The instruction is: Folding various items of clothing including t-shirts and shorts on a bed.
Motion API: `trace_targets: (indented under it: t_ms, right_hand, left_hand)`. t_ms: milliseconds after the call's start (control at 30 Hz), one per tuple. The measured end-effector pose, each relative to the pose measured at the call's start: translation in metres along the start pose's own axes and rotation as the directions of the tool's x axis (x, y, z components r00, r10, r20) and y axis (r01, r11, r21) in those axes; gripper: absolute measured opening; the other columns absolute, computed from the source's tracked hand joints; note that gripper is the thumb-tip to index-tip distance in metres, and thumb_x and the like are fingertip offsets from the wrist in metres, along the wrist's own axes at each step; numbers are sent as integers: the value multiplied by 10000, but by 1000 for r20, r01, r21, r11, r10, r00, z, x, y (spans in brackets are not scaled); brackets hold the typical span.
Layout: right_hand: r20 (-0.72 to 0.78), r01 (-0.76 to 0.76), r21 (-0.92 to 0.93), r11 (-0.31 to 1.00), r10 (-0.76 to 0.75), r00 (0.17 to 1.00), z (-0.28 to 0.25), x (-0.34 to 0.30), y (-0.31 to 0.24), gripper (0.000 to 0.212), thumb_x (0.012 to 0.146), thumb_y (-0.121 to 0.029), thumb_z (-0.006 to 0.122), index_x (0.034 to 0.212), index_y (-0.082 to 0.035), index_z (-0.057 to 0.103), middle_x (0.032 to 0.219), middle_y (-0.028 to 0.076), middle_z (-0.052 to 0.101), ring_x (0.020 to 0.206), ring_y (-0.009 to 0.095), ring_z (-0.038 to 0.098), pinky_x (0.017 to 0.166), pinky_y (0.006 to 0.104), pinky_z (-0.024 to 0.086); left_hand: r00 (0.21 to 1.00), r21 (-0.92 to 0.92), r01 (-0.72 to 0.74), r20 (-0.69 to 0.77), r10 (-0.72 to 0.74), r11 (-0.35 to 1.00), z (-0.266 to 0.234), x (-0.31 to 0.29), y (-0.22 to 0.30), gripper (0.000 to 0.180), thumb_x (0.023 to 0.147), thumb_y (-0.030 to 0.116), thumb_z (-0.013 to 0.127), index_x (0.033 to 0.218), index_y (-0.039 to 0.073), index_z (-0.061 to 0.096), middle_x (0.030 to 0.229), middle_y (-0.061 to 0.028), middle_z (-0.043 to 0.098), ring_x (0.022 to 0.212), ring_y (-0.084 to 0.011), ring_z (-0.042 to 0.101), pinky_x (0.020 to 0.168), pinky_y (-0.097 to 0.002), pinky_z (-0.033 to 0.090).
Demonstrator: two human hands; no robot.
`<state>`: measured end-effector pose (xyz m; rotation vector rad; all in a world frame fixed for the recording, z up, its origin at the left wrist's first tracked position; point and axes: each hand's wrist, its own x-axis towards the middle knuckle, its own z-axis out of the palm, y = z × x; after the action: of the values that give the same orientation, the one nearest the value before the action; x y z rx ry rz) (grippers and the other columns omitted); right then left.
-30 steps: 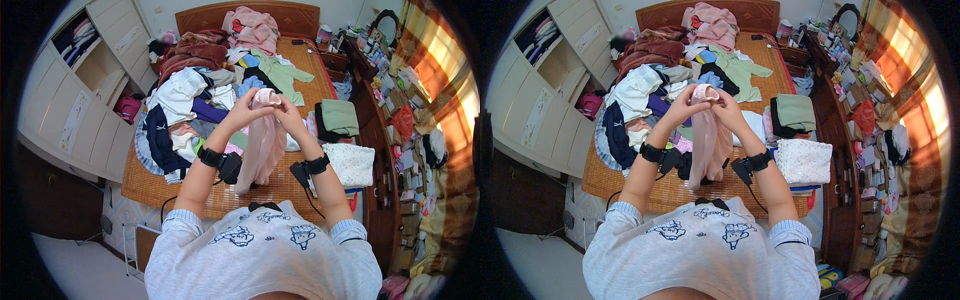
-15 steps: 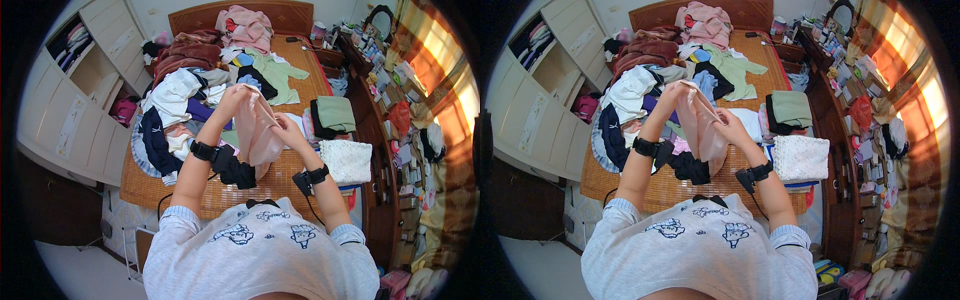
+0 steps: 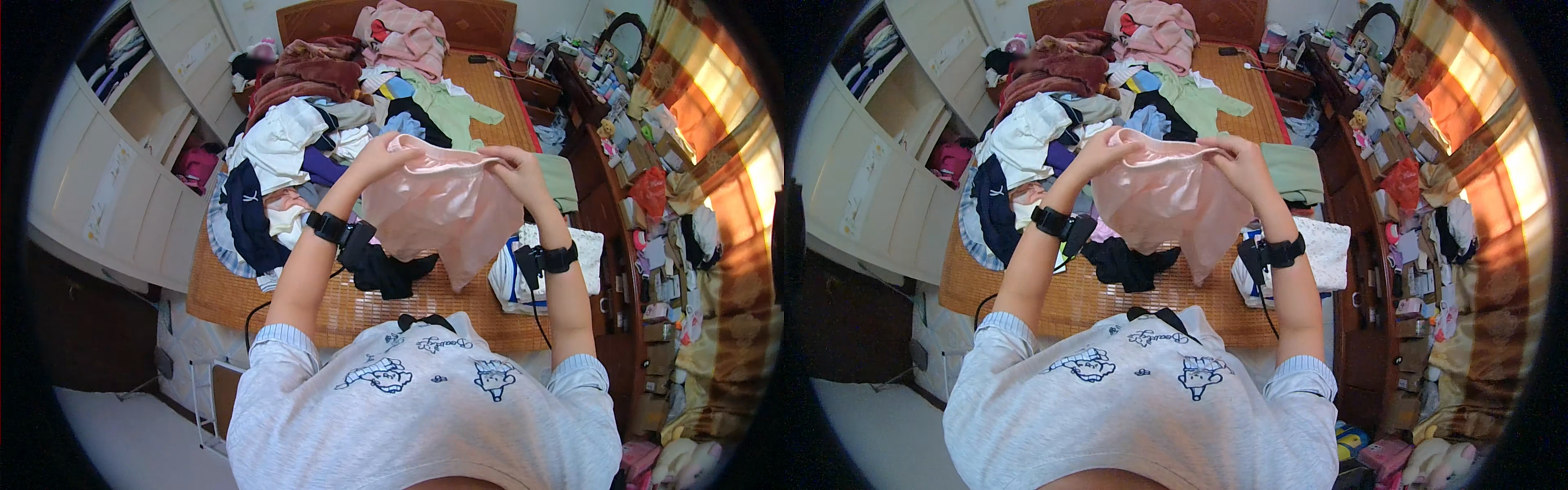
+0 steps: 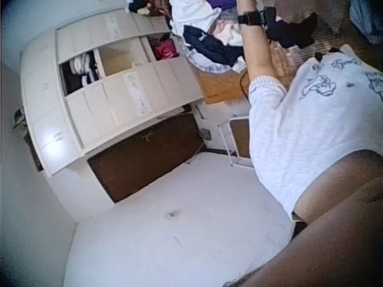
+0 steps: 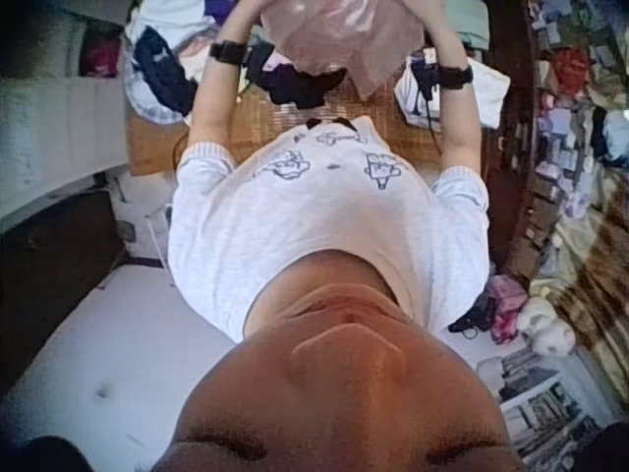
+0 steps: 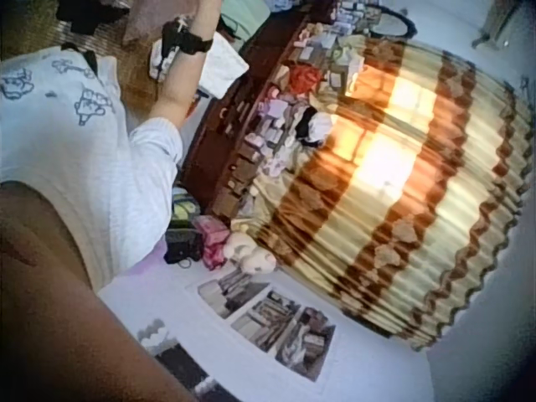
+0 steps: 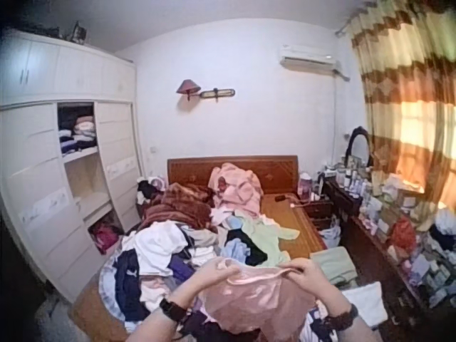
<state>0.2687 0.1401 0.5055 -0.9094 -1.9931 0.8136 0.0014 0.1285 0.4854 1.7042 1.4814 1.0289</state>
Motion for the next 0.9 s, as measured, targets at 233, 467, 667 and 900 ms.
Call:
trace_targets:
  t_ms: [233,467,667,900]
  right_hand:
    - [184,110,-145,983,-82,980,-35,2,6,220,680,-45,633,897,-11,638,796,114,616,720,192,585,669,274,457]
    - [249,97,-501,860,36,968,-57,-13,3,334,607,-257,755,720,17,602,631,67,526,558,139,489,526,255,393]
    - [151,58,-403,914,4,989,-58,-24,6,373,652,-273,727,652,50,539,680,97,512,581,200,472,531,313,386]
    - [124,181,-425,887,-141,982,-67,-31,0,218,719,-168,650,744,40,591,751,66,536,629,163,511,581,266,417]
  left_hand:
    - [944,-185,66,329,-1,981,-5,10,-40,356,647,120,627,979,63,513,838,-70,593,784,-129,548,689,-258,423]
    - [906,-185,-75,397,145,980,-23,6,6,204,705,-22,535,894,54,535,826,-35,597,760,-93,527,674,-222,397]
    - [882,-20,-206,428,195,978,-23,13,13,390,597,-92,346,822,8,649,733,-87,629,681,-116,543,586,-224,414]
    - [953,49,-173,260,154,984,-25,3,31,277,676,-7,393,794,10,643,646,7,537,606,-65,468,555,-202,360]
